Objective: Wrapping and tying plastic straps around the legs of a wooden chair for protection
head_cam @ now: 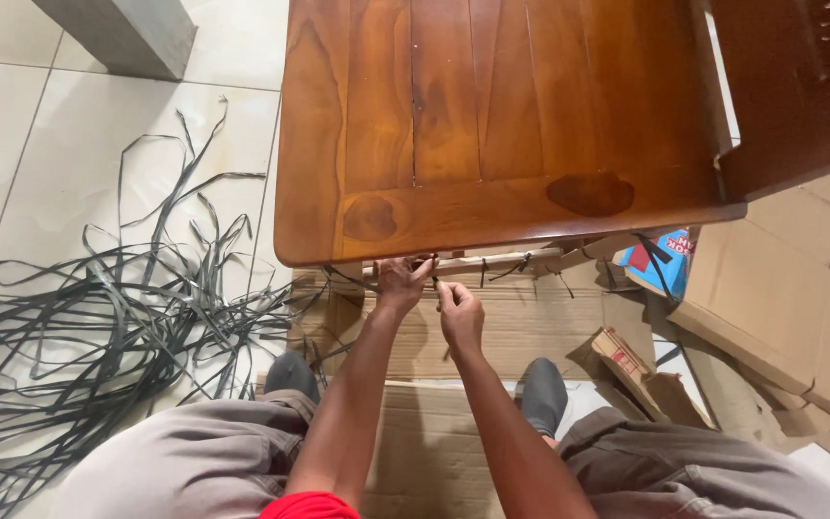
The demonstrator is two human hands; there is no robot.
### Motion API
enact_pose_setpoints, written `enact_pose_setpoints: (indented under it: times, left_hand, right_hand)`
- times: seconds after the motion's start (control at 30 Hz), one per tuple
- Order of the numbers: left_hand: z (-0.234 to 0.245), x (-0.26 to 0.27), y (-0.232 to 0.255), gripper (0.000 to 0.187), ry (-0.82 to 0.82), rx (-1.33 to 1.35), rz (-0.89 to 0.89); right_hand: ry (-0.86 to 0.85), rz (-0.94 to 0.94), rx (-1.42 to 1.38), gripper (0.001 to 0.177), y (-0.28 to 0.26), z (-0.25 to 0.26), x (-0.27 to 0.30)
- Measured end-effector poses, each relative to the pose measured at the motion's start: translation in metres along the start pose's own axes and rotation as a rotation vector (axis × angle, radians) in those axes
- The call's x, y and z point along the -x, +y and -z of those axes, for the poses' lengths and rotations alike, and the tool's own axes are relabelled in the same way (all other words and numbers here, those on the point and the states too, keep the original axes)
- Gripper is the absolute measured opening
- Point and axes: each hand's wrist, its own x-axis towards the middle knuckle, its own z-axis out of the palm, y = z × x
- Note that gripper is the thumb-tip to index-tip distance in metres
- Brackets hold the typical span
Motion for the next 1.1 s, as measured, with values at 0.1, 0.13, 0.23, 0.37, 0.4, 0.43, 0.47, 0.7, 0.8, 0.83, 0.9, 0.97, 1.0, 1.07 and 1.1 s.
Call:
enact_pose_setpoints:
  times: [0.1, 0.13, 0.23, 0.37, 0.4, 0.43, 0.47, 0.7, 0.8, 0.83, 0.9, 0.97, 1.0, 1.07, 1.1]
  left_hand:
    - [0.004, 0.000, -0.005, 0.011, -0.019, 0.091, -0.020]
    - [0.003, 0.000, -0.007, 0.006, -0.053, 0.102, -0.001]
    - [0.015, 0.000, 0.002, 0.005, -0.126, 0.133, 0.036]
    - [0.020, -0.001, 0.011, 0.008, -0.234, 0.157, 0.100]
    - [0.022, -0.001, 0.013, 0.008, -0.234, 0.158, 0.099]
    - [0.024, -0.001, 0.015, 0.009, -0.247, 0.156, 0.111]
    - [0.026, -0.001, 0.016, 0.009, -0.260, 0.154, 0.122]
    - [-0.046, -0.009, -0.046, 0.011, -0.338, 0.217, 0.214]
    - [-0.039, -0.007, -0.039, 0.012, -0.355, 0.237, 0.220]
    - [-0.036, -0.007, -0.034, 0.012, -0.361, 0.230, 0.215]
    - [-0.015, -0.005, -0.014, 0.012, -0.367, 0.222, 0.210]
    - [0.022, 0.000, 0.017, 0.013, -0.342, 0.195, 0.157]
    - [0.026, 0.000, 0.019, 0.013, -0.341, 0.195, 0.158]
    - [0.033, -0.001, 0.023, 0.012, -0.332, 0.177, 0.147]
    - [0.026, -0.002, 0.016, 0.012, -0.332, 0.177, 0.147]
  right_hand:
    - [0.021, 0.029, -0.021, 0.021, -0.004, 0.004, 0.006]
    - [0.032, 0.059, 0.006, 0.019, -0.006, 0.004, 0.007]
    - [0.066, 0.132, 0.054, 0.016, -0.019, 0.007, 0.018]
    - [0.115, 0.189, 0.034, 0.016, -0.046, 0.016, 0.041]
    - [0.116, 0.189, 0.035, 0.016, -0.043, 0.016, 0.040]
    - [0.082, 0.213, -0.037, 0.015, -0.040, 0.015, 0.040]
    - [0.048, 0.237, -0.108, 0.014, -0.037, 0.015, 0.039]
    - [-0.135, 0.269, -0.544, 0.024, -0.024, 0.015, 0.037]
    - [-0.198, 0.308, -0.621, 0.032, -0.022, 0.018, 0.035]
    - [-0.174, 0.367, -0.525, 0.030, -0.024, 0.020, 0.037]
    - [-0.151, 0.425, -0.429, 0.030, -0.030, 0.022, 0.042]
    - [0.002, 0.527, -0.302, 0.016, -0.038, 0.023, 0.047]
    - [0.000, 0.527, -0.302, 0.016, -0.033, 0.022, 0.044]
    - [0.188, 0.641, -0.095, 0.014, -0.024, 0.021, 0.036]
    - [0.188, 0.641, -0.095, 0.014, -0.030, 0.025, 0.039]
